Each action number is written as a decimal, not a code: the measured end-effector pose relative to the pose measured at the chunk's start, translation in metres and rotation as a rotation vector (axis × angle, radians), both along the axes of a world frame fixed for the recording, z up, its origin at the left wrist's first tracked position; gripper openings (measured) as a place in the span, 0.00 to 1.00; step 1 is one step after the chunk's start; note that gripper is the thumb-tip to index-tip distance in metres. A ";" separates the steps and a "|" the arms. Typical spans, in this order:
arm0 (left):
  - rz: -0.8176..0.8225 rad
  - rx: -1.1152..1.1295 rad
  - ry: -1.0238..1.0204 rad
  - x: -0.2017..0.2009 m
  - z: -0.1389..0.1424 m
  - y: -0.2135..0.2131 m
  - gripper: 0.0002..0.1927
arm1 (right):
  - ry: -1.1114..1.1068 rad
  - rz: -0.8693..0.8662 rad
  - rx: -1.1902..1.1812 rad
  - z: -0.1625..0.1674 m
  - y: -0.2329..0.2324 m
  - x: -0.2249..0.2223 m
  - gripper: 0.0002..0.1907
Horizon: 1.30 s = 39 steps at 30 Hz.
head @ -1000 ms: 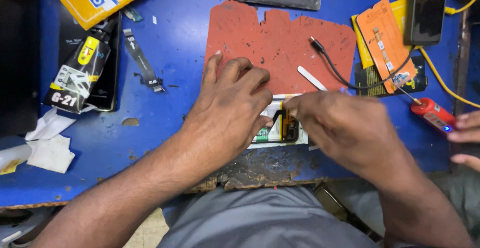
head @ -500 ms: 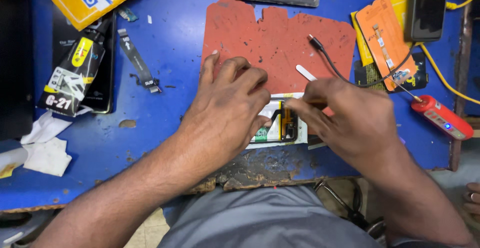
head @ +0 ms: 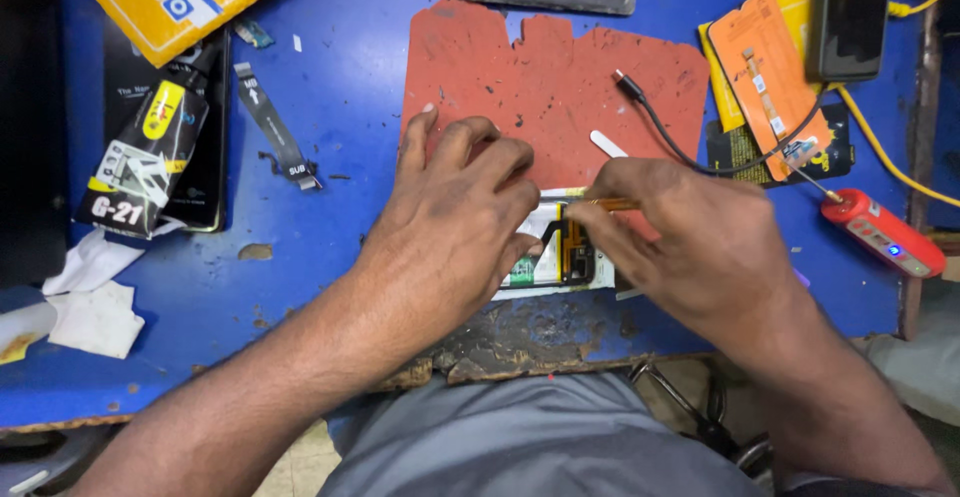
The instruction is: The person repairs a disassembled smartphone at a workbench. They pry at the phone's internals with a metal spudger, lift and reposition the phone, unscrew components with a screwdriver, and clean the internal board with a cotton swab.
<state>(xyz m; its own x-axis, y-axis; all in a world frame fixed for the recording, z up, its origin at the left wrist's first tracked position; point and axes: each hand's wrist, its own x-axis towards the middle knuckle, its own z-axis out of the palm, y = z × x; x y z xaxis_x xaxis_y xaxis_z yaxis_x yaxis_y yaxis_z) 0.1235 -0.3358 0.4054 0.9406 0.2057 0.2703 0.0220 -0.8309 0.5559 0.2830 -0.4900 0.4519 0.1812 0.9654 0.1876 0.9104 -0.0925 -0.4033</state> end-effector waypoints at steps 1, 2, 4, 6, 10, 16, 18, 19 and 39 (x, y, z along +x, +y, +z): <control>-0.002 -0.004 -0.005 0.000 0.000 0.001 0.16 | 0.082 0.064 0.050 0.000 0.000 -0.001 0.15; 0.002 -0.012 -0.006 -0.001 -0.001 0.002 0.16 | 0.169 0.133 0.097 0.000 0.000 -0.001 0.15; 0.006 -0.024 0.003 -0.004 -0.001 0.000 0.15 | 0.055 0.025 0.010 0.001 -0.002 -0.004 0.15; 0.001 -0.013 0.002 -0.004 -0.002 0.001 0.16 | 0.012 -0.048 -0.017 0.001 -0.001 -0.005 0.16; 0.023 -0.044 -0.074 -0.008 -0.002 0.006 0.15 | 0.469 -0.205 0.153 -0.004 0.013 0.002 0.20; 0.302 -0.260 -0.327 -0.013 0.000 0.027 0.10 | 0.826 -0.072 0.370 -0.041 0.060 0.023 0.22; 0.388 -0.325 -0.414 -0.015 0.002 0.030 0.08 | 0.787 -0.030 0.360 -0.051 0.067 0.024 0.22; 0.420 -0.350 -0.451 -0.015 0.002 0.032 0.07 | 0.749 -0.022 0.340 -0.055 0.070 0.024 0.22; 0.237 -0.234 -0.393 -0.003 -0.022 0.020 0.06 | 0.966 -0.175 0.473 -0.064 0.049 -0.009 0.25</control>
